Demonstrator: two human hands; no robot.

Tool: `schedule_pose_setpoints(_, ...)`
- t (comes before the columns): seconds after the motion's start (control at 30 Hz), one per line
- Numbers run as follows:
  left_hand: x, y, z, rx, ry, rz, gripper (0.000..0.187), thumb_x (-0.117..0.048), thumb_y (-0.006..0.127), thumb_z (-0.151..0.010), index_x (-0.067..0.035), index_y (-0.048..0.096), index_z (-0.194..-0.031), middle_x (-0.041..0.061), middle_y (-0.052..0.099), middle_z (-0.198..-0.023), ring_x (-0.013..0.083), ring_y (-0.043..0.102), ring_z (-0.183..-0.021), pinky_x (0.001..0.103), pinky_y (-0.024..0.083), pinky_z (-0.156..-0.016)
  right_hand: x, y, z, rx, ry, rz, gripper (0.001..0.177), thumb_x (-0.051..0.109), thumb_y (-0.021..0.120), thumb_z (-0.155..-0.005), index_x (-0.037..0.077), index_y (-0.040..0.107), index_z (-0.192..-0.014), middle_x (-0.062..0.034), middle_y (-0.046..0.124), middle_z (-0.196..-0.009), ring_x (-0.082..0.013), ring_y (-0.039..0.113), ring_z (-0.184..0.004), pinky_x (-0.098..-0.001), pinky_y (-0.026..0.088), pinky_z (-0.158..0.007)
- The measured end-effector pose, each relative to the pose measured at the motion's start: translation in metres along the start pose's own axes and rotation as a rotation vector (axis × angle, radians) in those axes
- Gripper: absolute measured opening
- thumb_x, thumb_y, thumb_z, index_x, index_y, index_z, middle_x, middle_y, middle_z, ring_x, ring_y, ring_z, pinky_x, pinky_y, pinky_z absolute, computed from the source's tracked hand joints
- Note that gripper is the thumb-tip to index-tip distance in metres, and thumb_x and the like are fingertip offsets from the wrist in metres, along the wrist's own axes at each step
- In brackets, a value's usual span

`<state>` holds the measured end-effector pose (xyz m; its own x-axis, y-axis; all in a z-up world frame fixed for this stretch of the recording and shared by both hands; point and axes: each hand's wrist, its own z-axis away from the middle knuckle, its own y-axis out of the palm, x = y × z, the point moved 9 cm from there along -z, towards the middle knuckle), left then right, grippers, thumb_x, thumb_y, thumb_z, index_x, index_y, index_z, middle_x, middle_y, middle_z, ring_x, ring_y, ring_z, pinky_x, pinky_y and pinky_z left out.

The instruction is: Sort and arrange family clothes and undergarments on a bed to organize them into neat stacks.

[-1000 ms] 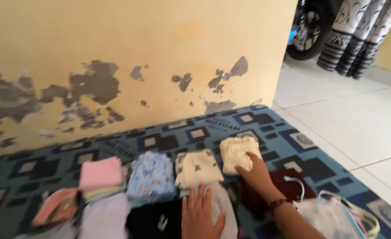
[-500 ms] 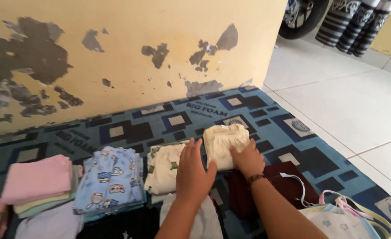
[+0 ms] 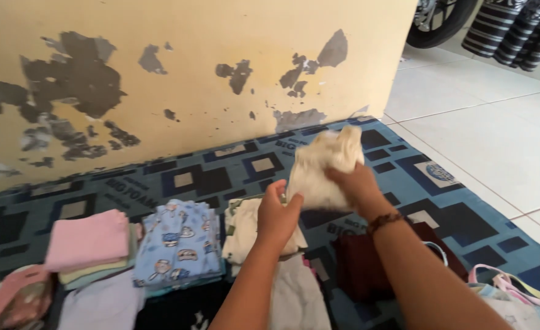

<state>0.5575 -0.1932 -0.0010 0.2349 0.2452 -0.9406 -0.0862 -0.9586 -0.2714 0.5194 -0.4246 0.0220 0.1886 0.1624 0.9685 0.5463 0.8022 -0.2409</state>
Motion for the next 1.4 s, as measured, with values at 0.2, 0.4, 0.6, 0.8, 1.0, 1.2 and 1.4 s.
schedule_pose_setpoints(0.2, 0.025, -0.036, 0.009, 0.075, -0.432, 0.571, 0.077, -0.067, 0.069, -0.085, -0.004, 0.066, -0.129, 0.009, 0.07, -0.109, 0.0192, 0.063, -0.087, 0.035, 0.045, -0.071, 0.085, 0.056, 0.045, 0.322, -0.113, -0.443, 0.042, 0.004, 0.071, -0.083, 0.001, 0.065, -0.124, -0.0128, 0.074, -0.108, -0.0259, 0.075, -0.091, -0.0433, 0.063, -0.075)
schedule_pose_setpoints(0.4, 0.01, -0.103, 0.045, -0.187, -0.527, 0.683, 0.074, -0.053, 0.077, -0.073, -0.011, 0.058, -0.13, 0.008, 0.07, -0.113, 0.0226, 0.072, -0.094, 0.042, 0.056, -0.072, 0.063, 0.122, 0.096, 0.557, -0.121, -0.437, 0.061, 0.011, 0.078, -0.078, 0.003, 0.057, -0.134, -0.0134, 0.073, -0.12, -0.0254, 0.073, -0.102, -0.0405, 0.062, -0.085)
schedule_pose_setpoints(0.6, 0.127, -0.1, 0.026, -0.227, -0.455, 0.191, 0.067, -0.044, 0.083, -0.076, 0.0, 0.069, -0.123, 0.015, 0.077, -0.113, 0.0259, 0.075, -0.099, 0.036, 0.057, -0.087, -0.045, 0.141, 0.074, 0.288, 0.09, -0.245, 0.078, 0.042, 0.078, -0.08, 0.007, 0.05, -0.144, -0.014, 0.07, -0.126, -0.0229, 0.071, -0.104, -0.0387, 0.059, -0.088)
schedule_pose_setpoints(0.8, 0.145, -0.098, 0.029, -0.341, -0.394, -0.053, 0.062, -0.046, 0.083, -0.076, -0.003, 0.068, -0.118, 0.016, 0.075, -0.112, 0.0301, 0.073, -0.102, 0.038, 0.054, -0.092, -0.087, 0.137, 0.049, 0.119, -0.09, 0.238, 0.07, 0.063, 0.065, -0.084, 0.007, 0.069, -0.127, -0.0159, 0.078, -0.112, -0.0264, 0.075, -0.1, -0.0372, 0.055, -0.09)
schedule_pose_setpoints(1.0, 0.14, -0.094, 0.017, -0.312, -0.313, -0.208, 0.059, -0.05, 0.077, -0.086, -0.006, 0.064, -0.123, 0.02, 0.067, -0.122, 0.0379, 0.063, -0.115, 0.045, 0.048, -0.097, -0.075, 0.132, 0.042, 0.173, -0.049, 0.389, 0.066, 0.062, 0.065, -0.089, 0.007, 0.072, -0.124, -0.0192, 0.078, -0.112, -0.0315, 0.075, -0.102, -0.0382, 0.055, -0.092)
schedule_pose_setpoints(1.2, -0.002, -0.223, 0.049, -0.45, 0.113, -0.496, 0.044, -0.046, 0.07, -0.087, -0.011, 0.071, -0.114, 0.013, 0.072, -0.115, 0.0364, 0.064, -0.113, 0.045, 0.049, -0.097, 0.075, 0.126, 0.094, 0.025, -0.659, 0.225, 0.091, 0.042, 0.082, -0.075, 0.001, 0.046, -0.147, -0.0178, 0.06, -0.127, -0.0305, 0.058, -0.11, -0.0415, 0.051, -0.09)
schedule_pose_setpoints(1.4, 0.132, -0.289, 0.032, -0.46, -0.246, -0.364, 0.07, -0.05, 0.082, -0.074, 0.003, 0.069, -0.117, 0.025, 0.069, -0.116, 0.0439, 0.066, -0.108, 0.051, 0.05, -0.09, 0.019, 0.285, 0.124, 0.517, 0.038, -0.067, 0.082, 0.047, 0.071, -0.088, 0.004, 0.043, -0.151, -0.0184, 0.068, -0.113, -0.0222, 0.052, -0.088, -0.0378, 0.043, -0.077)
